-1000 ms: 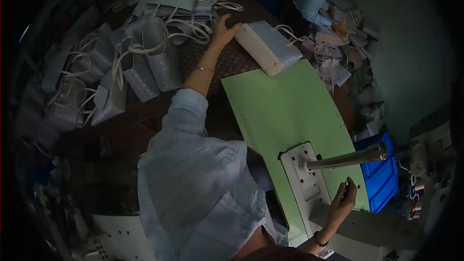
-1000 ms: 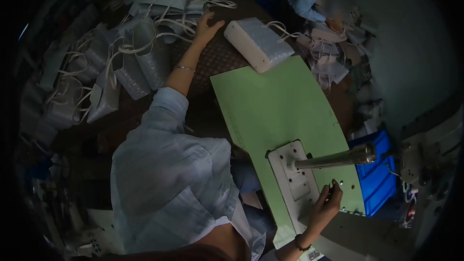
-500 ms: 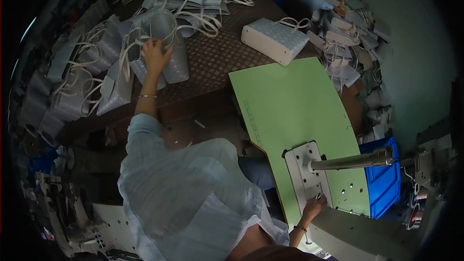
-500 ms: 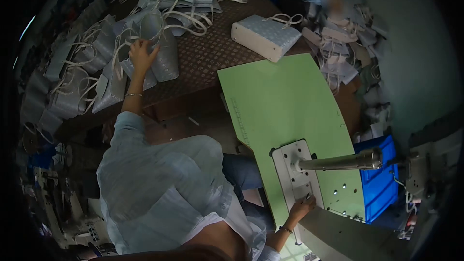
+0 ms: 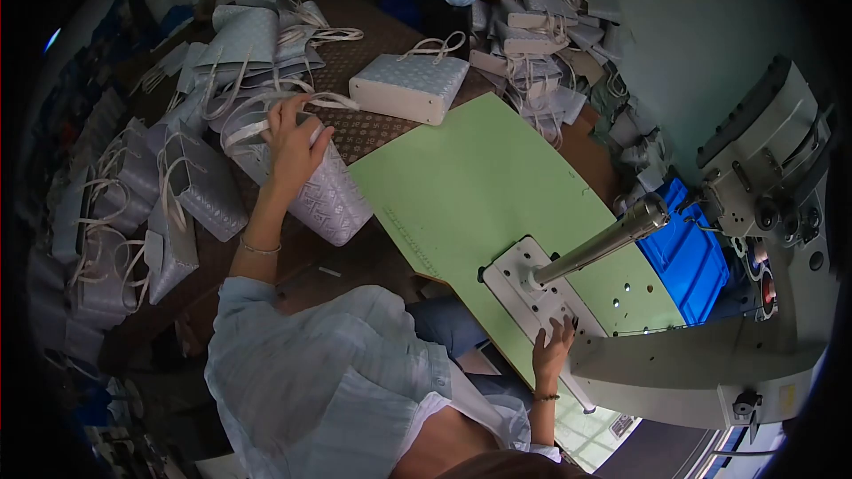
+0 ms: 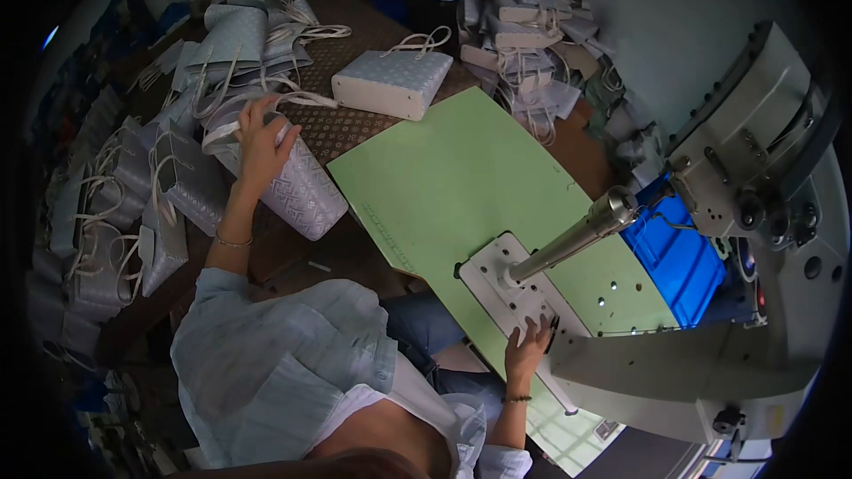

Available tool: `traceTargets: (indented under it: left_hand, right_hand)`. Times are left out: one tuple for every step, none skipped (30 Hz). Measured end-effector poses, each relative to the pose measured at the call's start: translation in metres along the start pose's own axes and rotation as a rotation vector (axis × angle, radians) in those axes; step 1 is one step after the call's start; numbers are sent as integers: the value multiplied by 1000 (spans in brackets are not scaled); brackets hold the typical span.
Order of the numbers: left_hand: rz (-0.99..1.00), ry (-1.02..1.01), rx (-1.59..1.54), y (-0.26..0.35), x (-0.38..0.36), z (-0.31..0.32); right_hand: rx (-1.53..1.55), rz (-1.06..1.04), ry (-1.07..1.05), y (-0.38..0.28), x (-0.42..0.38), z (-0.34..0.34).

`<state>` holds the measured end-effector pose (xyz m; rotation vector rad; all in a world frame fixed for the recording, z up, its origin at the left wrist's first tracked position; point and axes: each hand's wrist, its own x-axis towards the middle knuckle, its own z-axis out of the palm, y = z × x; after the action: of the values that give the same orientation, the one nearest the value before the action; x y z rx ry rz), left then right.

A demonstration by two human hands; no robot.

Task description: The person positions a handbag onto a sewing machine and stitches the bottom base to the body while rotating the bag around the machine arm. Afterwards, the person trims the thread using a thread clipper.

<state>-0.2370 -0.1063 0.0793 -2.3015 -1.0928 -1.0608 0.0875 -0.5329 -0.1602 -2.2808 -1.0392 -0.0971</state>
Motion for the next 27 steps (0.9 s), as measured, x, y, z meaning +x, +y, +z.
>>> traceTargets:
  left_hand:
    - [4,1,-9,16,6,-6]
    - [23,-63,-217,31,12,-11]
    - [45,-128,-422,45,17,-16]
    - [51,-126,-427,61,19,-20]
    - [124,-203,-522,79,18,-25]
    - [197,-281,-616,96,17,-28]
    - [308,-336,-673,113,13,-32]
    - [419,-392,-729,131,9,-34]
    - [494,-450,-819,150,-2,-30]
    - [571,-507,-912,165,-15,-21]
    - [649,-523,-988,178,-31,-12]
    - [730,-537,-1066,187,-44,-5]
    - [784,-734,-1018,190,-51,-6]
    - [839,-930,-958,190,-55,-5]
    - [833,-1109,-956,186,-60,1]
    - [858,-1109,-957,176,-56,-1]
    - [948,-908,-801,164,-50,-7]
    - [1019,-706,-647,157,-46,-11]
    - [979,-1038,-494,155,-39,-11]
    - [995,-1045,-490,146,-33,-10]
    - [946,-1017,-628,133,-26,-9]
    - [892,-984,-766,125,-12,-13]
    - [814,-1180,-696,118,10,-20]
    - [698,-1125,-912,113,32,-25]
    - [572,-1061,-1120,106,48,-26]
    - [393,-965,-1215,91,53,-10]
    - [215,-862,-1300,72,53,13]
  right_hand:
    - [50,-40,-3,-22,6,-6]
    - [100,-81,-4,-44,15,-12]
    - [150,-129,-7,-67,23,-19]
    - [213,-166,-38,-91,33,-28]
    - [277,-204,-71,-116,43,-37]
    - [367,-236,-74,-137,50,-44]
    - [368,-233,-69,-158,57,-54]
    - [424,-335,-81,-178,63,-64]
    - [478,-436,-93,-194,68,-68]
    - [476,-430,-87,-207,72,-68]
    - [471,-534,-33,-218,76,-69]
    - [460,-635,22,-225,79,-69]
    - [404,-682,11,-224,81,-63]
    - [393,-667,23,-221,78,-58]
    - [369,-665,-51,-217,75,-54]
    - [348,-662,-122,-213,72,-49]
    - [331,-618,-166,-209,68,-43]
    - [330,-605,-155,-208,68,-42]
    - [247,-663,-144,-208,67,-41]
    - [165,-720,-134,-209,65,-40]
    - [169,-706,-126,-209,64,-39]
    - [103,-730,-139,-210,64,-38]
    - [34,-754,-154,-211,63,-38]
    - [33,-745,-150,-216,65,-42]
    - [-86,-690,-261,-225,68,-48]
    - [-203,-632,-370,-230,70,-52]
    - [-203,-627,-362,-228,70,-46]
